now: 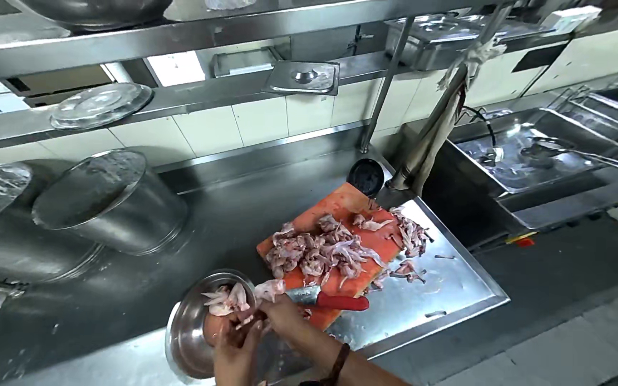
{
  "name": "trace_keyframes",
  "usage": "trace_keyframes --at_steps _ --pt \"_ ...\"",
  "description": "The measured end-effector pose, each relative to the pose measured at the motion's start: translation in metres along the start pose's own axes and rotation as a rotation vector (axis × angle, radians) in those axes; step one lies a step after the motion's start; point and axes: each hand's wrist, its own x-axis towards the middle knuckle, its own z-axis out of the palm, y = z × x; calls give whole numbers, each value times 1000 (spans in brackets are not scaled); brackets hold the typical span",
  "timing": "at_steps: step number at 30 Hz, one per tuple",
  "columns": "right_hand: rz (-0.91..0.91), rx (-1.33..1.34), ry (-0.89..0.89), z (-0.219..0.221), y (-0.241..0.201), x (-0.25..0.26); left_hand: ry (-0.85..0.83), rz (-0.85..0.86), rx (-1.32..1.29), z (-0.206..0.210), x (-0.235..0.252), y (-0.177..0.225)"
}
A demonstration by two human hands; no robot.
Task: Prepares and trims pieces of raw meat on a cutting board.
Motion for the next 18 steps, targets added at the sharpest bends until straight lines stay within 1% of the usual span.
trace_keyframes --at_steps 2,3,4,5,7,10,11,13,15,16,18 --pt "-139 -556 -89 -21 -5 -7 -145 182 296 -1 6 3" --pt "-218 -735 -138 -26 -4 -12 -224 266 431 2 12 2" --pt "-271 -842 -167 -29 -2 -16 -303 340 551 4 20 -1" --pt "-280 -880 -173 -30 -1 -20 -354 408 658 7 28 -6" --pt "-225 -867 -166 -33 -4 -21 -386 509 800 15 44 -12" --pt "-195 -671 -167 -46 5 -10 -398 591 867 26 51 -22" --pt "-190 -626 -193 -51 9 -8 -405 594 865 29 49 -25" --pt "-214 -584 -223 -62 20 -5 -437 546 852 35 42 -26" --pt "-238 -606 -235 -69 24 -10 -450 485 844 42 32 -27" --pt "-221 -643 -241 -70 22 -15 -434 491 833 44 30 -31" --pt "-201 -755 -258 -66 18 -26 -344 570 823 46 32 -41"
